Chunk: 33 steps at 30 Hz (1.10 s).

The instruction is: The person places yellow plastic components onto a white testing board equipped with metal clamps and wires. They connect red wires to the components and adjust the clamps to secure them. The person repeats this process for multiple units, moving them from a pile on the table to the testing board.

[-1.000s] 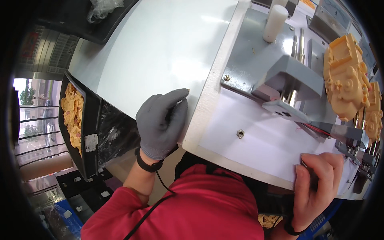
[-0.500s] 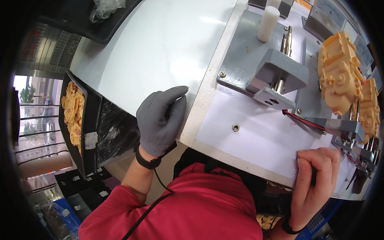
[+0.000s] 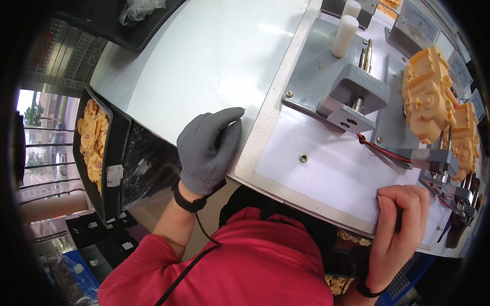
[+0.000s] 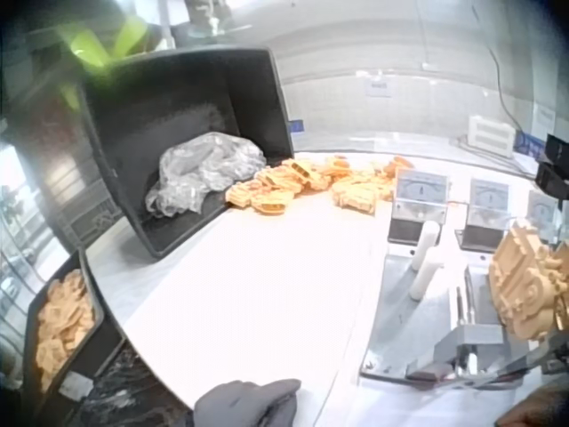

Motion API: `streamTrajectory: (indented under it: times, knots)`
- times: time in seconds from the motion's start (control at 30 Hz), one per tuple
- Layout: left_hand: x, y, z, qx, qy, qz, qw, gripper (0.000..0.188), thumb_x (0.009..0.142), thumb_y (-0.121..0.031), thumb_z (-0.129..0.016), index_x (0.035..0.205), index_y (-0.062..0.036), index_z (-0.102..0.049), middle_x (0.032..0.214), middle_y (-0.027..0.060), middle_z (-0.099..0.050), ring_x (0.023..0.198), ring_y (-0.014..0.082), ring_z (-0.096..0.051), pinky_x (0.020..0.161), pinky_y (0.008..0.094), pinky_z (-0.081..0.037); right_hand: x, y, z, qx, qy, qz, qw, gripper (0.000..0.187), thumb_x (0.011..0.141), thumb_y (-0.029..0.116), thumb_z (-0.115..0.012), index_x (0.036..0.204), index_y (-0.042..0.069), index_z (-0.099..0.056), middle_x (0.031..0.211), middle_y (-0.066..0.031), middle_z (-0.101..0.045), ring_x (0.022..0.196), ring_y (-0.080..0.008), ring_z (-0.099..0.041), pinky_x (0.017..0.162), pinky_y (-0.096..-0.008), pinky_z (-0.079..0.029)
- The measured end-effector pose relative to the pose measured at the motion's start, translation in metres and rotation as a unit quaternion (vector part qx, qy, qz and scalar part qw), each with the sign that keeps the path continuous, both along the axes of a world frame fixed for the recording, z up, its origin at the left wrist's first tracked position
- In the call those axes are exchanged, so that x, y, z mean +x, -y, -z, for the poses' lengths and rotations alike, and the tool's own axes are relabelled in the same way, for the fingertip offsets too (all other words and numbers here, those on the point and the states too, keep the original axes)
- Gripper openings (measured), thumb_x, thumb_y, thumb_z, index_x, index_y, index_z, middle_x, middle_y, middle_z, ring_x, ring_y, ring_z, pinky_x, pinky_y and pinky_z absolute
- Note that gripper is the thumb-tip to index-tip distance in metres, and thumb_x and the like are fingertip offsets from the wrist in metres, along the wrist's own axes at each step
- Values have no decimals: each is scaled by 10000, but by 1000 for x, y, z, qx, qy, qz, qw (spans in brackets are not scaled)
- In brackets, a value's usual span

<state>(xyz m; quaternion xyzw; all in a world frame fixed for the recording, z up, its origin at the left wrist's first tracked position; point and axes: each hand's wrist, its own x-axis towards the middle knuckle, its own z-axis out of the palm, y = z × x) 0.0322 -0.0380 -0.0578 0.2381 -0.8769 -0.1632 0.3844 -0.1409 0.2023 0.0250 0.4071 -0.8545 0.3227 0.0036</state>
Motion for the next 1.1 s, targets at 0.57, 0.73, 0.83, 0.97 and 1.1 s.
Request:
streamTrajectory:
  times: [0.57,0.73,0.83,0.97,1.1]
  knots:
    - [1,0,0,-4,2,-4,1000,216,805,-53,-735,1009,-122,-709,602,28,-512,508,188,-496,481,332,-377,-6,-7,9,-17,-37,-34,999,184,775,-15,-756,918,6,-642,856,-93,-564,816,-235,-542,721,-319,-437]
    - [4,-3,-4,20,33,-1,999,222,826,11,-700,1040,-49,-706,699,77,-625,564,184,-545,540,302,-431,-7,-9,9,-19,-67,-49,996,184,766,-17,-763,906,10,-647,833,-91,-576,811,-240,-543,726,-327,-439]
    - [2,-1,2,-4,4,-7,1000,227,803,-42,-731,1016,-118,-708,600,27,-509,506,184,-496,478,331,-379,-6,-8,10,-24,-63,-48,997,182,766,-19,-761,907,10,-650,834,-90,-578,811,-242,-545,728,-330,-440]
    - [1,1,3,-3,2,-4,1000,225,803,-40,-732,1014,-113,-712,602,29,-516,506,184,-497,480,328,-385,-4,-6,9,-34,-50,-34,998,189,768,-21,-758,928,11,-664,855,-86,-575,808,-240,-546,723,-328,-443]
    - [3,-6,-4,36,36,-18,999,211,836,-17,-710,1042,-65,-712,723,66,-617,592,175,-560,559,299,-442,-5,-6,10,-46,-63,-37,996,202,757,-17,-771,936,18,-685,858,-77,-559,794,-229,-539,701,-324,-433]
